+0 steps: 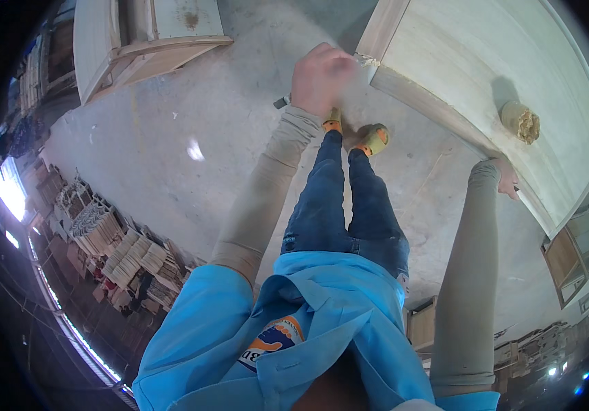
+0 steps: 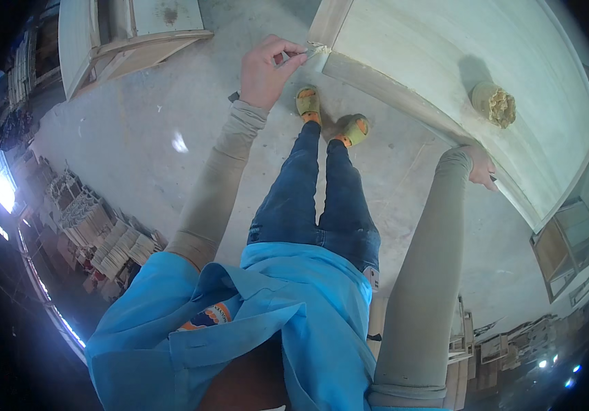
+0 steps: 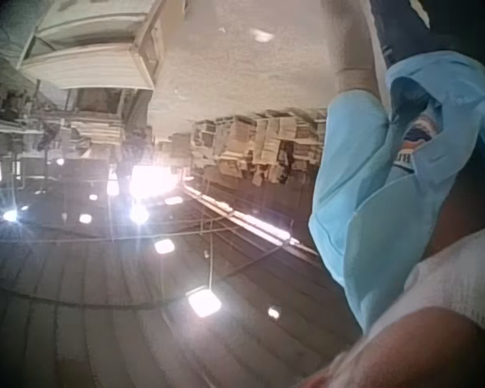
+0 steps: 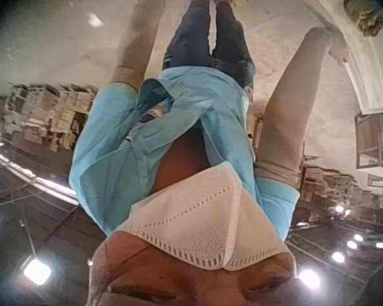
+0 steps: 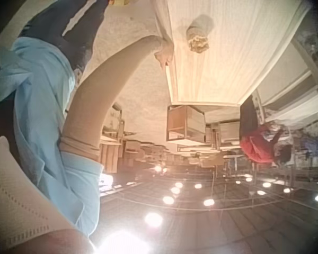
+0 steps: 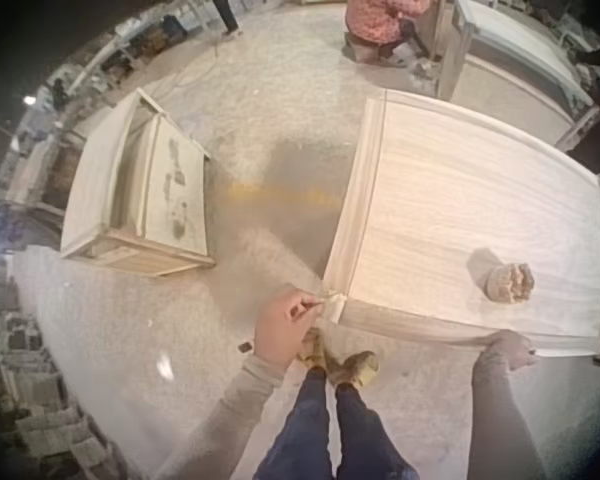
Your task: The person applies a beige wood filler to the joints and edges of a light-colored wooden furniture panel using a small metal spatula. They repeatedly scoop filler from a container on the panel and smooth it into the seams. The person also uses a sanding block to smooth the filled areas.
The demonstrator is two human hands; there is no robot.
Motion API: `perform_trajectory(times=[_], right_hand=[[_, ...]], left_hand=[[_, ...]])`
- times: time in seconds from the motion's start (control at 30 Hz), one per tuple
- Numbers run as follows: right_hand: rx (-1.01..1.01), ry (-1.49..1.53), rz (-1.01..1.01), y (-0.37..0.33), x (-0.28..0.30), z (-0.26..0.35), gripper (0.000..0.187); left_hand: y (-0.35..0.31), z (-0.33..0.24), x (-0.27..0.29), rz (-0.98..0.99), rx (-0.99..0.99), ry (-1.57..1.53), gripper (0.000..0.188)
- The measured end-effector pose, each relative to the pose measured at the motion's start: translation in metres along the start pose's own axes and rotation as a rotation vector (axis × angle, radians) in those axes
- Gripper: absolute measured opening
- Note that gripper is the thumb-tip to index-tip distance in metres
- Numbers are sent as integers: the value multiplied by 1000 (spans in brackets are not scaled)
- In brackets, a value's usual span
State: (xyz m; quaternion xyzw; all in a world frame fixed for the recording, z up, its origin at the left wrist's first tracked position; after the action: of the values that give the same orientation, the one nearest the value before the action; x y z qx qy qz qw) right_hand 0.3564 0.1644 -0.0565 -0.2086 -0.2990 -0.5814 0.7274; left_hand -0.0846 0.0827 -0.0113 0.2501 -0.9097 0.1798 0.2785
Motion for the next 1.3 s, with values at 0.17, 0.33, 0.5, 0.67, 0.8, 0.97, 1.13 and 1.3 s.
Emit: perform_trajectory(times=[0.17, 0.33, 0.5, 0.67, 0.8, 0.97, 1.13, 1.3], right_hand=[[-25, -11, -19, 19, -10, -20, 51], [-40, -19, -36, 21, -11, -23, 51], [-67, -25, -64, 26, -7, -31, 51], [-91, -9, -50, 12, -4, -19, 50], [-95, 6, -52, 11, -1, -19, 49], [-80, 55, -33, 24, -9, -29, 49], [-92, 57, -28, 37, -17, -41, 50], [-107, 57, -42, 32, -15, -37, 50]], left_hand=[[9, -3, 1, 125, -33, 1, 14], [18, -4, -5, 236, -35, 0, 15], [30, -4, 5, 319, -79, 5, 17], [46, -5, 23, 407, -191, 18, 16], [46, -26, 28, 318, -474, 217, 14], [38, -36, 26, 261, -701, 259, 18], [29, -28, 15, 237, -826, 329, 21], [25, -22, 17, 295, -869, 354, 21]])
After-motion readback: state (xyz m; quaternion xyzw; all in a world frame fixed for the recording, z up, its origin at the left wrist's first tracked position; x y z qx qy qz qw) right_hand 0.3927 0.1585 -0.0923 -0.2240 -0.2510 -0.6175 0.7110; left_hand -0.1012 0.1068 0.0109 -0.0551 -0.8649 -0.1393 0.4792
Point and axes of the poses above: each hand's wrist, its own y-axis towards the middle knuckle, its own x-axis out of the back of the hand, z = x × y, the point moved 8 cm from there along y, towards the middle knuckle, and after that the axes turned 10 degrees about x, right-handed, at the moved point
